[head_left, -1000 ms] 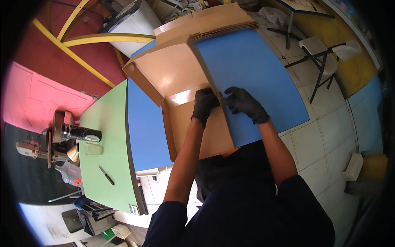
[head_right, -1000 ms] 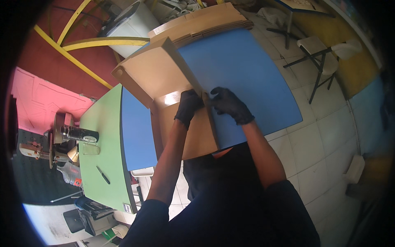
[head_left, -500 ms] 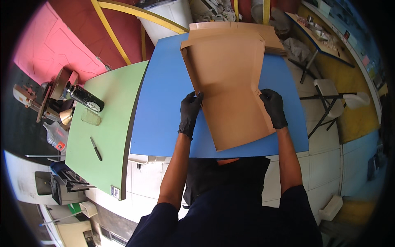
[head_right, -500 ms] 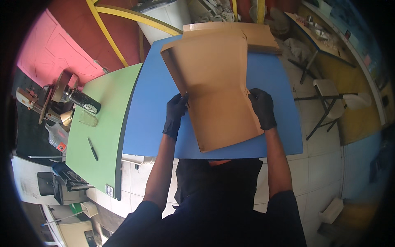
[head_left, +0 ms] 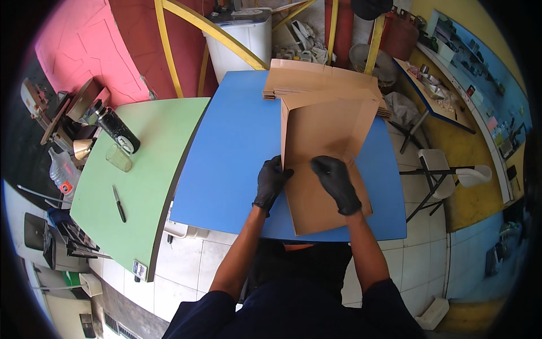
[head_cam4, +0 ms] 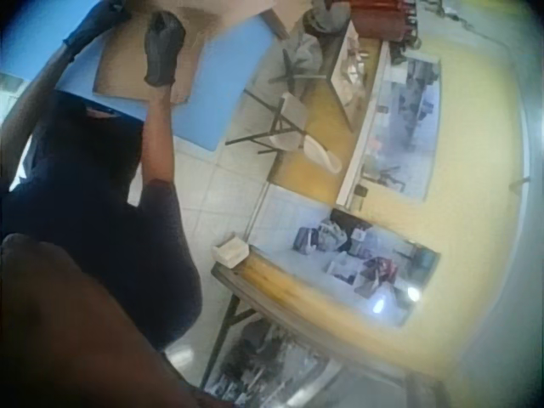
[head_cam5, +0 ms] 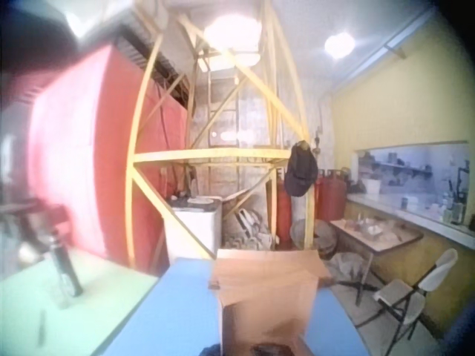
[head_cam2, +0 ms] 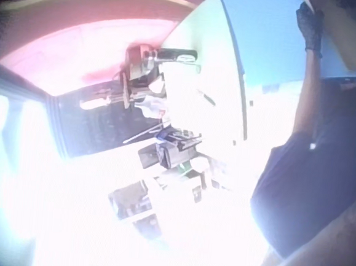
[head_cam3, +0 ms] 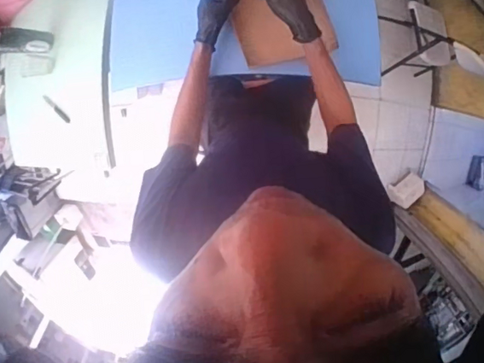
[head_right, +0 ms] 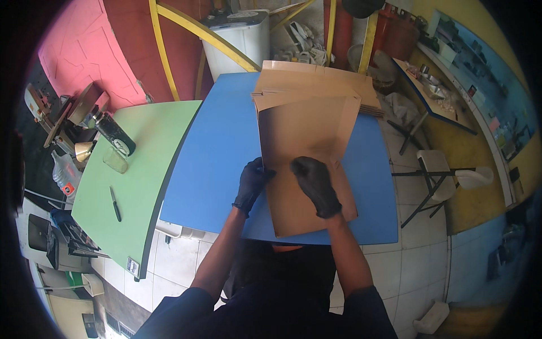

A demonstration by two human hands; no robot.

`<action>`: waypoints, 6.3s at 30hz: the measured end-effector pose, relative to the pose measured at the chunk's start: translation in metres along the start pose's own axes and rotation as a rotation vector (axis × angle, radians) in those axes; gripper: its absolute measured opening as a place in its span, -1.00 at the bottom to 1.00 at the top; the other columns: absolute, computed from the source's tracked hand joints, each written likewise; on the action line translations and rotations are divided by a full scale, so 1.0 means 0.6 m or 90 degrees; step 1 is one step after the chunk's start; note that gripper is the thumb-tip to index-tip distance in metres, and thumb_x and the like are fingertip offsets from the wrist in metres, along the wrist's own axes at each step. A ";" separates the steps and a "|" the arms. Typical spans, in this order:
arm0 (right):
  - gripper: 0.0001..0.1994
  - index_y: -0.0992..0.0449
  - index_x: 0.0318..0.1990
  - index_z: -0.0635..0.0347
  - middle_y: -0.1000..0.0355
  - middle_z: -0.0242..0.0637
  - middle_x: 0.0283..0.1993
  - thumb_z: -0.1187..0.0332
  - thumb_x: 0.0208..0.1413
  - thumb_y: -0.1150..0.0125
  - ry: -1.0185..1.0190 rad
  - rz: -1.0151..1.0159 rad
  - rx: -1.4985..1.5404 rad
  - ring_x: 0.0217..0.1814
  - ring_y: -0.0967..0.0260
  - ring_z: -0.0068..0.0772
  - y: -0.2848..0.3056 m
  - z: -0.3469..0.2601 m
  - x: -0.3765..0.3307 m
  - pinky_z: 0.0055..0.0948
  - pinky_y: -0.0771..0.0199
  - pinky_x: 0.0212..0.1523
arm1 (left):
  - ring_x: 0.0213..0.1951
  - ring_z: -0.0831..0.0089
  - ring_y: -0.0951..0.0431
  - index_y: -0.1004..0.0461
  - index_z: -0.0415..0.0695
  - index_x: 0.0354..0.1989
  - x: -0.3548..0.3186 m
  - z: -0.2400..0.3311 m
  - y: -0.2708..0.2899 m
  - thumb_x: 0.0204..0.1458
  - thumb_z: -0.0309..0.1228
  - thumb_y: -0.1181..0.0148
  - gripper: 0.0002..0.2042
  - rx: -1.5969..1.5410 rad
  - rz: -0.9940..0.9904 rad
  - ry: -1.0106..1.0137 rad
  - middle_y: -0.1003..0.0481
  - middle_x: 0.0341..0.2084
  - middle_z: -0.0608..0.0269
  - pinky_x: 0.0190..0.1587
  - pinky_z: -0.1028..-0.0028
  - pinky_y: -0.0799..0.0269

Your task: The person assembles flat-packed cardboard boxes by folding the side flaps and tucking the tabs into slots to form rectangular containers. They handle multiple boxes one at a time, stacking the finished boxes on the table.

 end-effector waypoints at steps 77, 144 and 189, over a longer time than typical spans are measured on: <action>-0.81 -0.69 -0.16 0.23 -0.67 -0.06 -0.27 0.37 0.10 -0.33 0.016 -0.004 -0.064 -0.31 -0.63 -0.24 -0.161 0.034 0.054 -0.31 -0.60 -0.21 | -0.51 0.12 -0.61 -0.40 -0.15 0.35 -0.016 0.067 0.032 0.05 -0.46 -0.34 -0.39 0.234 0.042 -0.039 -0.62 -0.53 0.05 -0.34 0.25 -0.56; -0.28 -0.26 0.36 -0.06 -0.12 0.04 0.57 0.43 0.06 -0.49 0.170 0.015 -0.308 0.42 -0.34 0.17 0.057 0.037 -0.253 -0.10 -0.64 0.13 | 0.07 0.10 -0.57 -0.66 -0.16 0.01 -0.236 0.024 0.104 -0.06 -0.43 -0.41 -0.61 0.394 0.077 -0.082 -0.64 -0.02 0.06 0.26 0.16 -0.39; -0.45 -0.38 0.38 0.18 -0.14 0.27 0.46 0.47 0.21 -0.24 0.382 -0.182 -0.162 0.12 -0.45 0.20 -0.625 -0.145 0.338 -0.06 -0.55 0.14 | -0.42 0.09 -0.60 -0.65 -0.15 -0.24 -0.214 -0.026 0.191 -0.01 -0.60 -0.35 -0.85 0.287 0.401 -0.123 -0.60 -0.45 0.11 -0.35 0.23 -0.53</action>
Point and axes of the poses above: each hand's wrist, its own x-axis towards the middle knuckle, its own y-axis out of the back of the hand, z = x × y, the point moved 1 cm from there along x, towards the middle knuckle
